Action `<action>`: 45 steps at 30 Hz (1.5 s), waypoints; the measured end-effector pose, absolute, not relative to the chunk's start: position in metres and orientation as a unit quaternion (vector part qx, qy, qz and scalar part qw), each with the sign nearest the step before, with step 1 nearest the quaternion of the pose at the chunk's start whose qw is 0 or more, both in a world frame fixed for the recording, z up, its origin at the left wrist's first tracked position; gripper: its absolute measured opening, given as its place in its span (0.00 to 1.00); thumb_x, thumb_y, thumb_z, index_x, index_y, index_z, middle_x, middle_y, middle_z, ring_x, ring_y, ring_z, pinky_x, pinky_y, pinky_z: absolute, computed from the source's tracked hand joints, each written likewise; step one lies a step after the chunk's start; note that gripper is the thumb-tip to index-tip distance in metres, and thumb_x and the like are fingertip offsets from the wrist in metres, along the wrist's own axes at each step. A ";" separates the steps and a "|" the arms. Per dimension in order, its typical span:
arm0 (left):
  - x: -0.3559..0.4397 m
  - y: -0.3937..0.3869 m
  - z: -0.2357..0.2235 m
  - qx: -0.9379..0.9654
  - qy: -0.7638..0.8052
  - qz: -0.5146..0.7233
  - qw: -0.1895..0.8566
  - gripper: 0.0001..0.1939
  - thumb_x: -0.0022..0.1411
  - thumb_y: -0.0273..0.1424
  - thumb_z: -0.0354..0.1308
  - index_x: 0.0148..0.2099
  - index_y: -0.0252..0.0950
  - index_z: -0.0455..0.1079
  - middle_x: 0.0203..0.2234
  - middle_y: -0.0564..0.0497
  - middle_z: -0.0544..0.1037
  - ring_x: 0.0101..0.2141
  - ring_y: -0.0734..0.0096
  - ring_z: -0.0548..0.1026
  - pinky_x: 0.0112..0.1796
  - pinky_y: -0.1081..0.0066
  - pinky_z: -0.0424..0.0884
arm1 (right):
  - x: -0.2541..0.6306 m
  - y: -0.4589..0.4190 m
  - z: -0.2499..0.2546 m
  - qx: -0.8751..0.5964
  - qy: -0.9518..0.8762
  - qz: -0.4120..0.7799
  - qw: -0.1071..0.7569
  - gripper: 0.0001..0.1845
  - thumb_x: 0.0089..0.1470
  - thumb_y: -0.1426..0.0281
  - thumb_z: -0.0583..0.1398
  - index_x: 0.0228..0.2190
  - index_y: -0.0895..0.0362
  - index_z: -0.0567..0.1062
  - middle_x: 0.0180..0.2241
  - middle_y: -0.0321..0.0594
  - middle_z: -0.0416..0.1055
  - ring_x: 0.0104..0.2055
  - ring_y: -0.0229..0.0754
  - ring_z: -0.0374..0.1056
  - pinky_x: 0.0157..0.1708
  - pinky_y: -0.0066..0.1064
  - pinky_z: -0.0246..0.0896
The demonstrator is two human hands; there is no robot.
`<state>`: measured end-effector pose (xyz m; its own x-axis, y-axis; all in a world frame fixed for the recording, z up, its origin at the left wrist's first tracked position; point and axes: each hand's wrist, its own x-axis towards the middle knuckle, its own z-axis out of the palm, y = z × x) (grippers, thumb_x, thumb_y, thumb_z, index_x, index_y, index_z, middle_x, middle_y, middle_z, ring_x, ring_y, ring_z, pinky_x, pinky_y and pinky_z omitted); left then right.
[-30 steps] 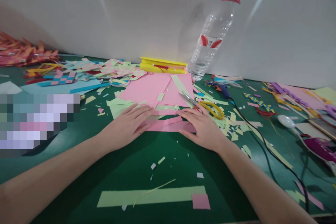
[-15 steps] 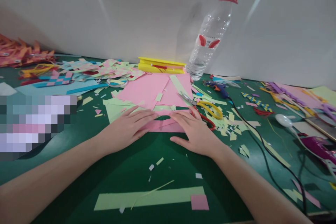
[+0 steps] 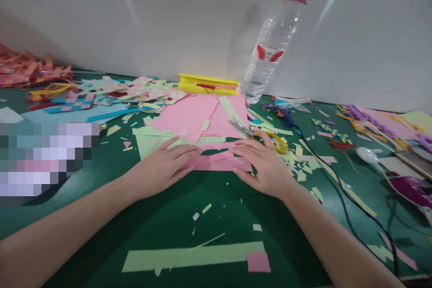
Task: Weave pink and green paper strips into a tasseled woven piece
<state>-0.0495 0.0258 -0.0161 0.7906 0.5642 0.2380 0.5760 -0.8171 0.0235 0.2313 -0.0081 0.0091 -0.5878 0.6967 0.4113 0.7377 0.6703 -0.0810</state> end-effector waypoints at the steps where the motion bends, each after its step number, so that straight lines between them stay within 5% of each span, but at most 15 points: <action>1: -0.050 0.026 -0.016 -0.946 -0.300 -0.121 0.025 0.22 0.73 0.39 0.37 0.61 0.39 0.60 0.56 0.48 0.70 0.55 0.64 0.68 0.61 0.57 0.48 | 0.233 -0.008 0.009 -0.404 -0.886 -0.056 0.218 0.16 0.61 0.61 0.53 0.44 0.54 0.74 0.43 0.42 0.77 0.51 0.47 0.69 0.64 0.53 0.40; 21: -0.048 0.023 -0.012 -0.942 -0.303 -0.119 0.083 0.20 0.72 0.33 0.37 0.60 0.37 0.62 0.52 0.47 0.74 0.51 0.65 0.72 0.61 0.56 0.47 | 0.236 -0.004 0.006 -0.405 -0.900 -0.032 0.160 0.17 0.62 0.62 0.52 0.46 0.54 0.74 0.46 0.42 0.76 0.52 0.46 0.68 0.64 0.56 0.38; 29: -0.050 0.023 -0.011 -0.940 -0.294 -0.119 0.130 0.21 0.73 0.31 0.35 0.58 0.35 0.65 0.49 0.47 0.77 0.47 0.65 0.75 0.59 0.57 0.54 | 0.236 -0.003 0.006 -0.416 -0.896 -0.019 0.153 0.16 0.62 0.63 0.52 0.45 0.55 0.74 0.46 0.43 0.76 0.53 0.45 0.68 0.65 0.55 0.31; 45: -0.055 0.023 -0.005 -0.908 -0.264 -0.204 0.252 0.17 0.71 0.26 0.41 0.41 0.35 0.73 0.35 0.52 0.82 0.31 0.71 0.78 0.55 0.60 0.59 | 0.238 -0.002 0.001 -0.400 -0.899 -0.020 0.175 0.16 0.62 0.63 0.52 0.44 0.58 0.75 0.44 0.45 0.76 0.52 0.46 0.69 0.66 0.53 0.34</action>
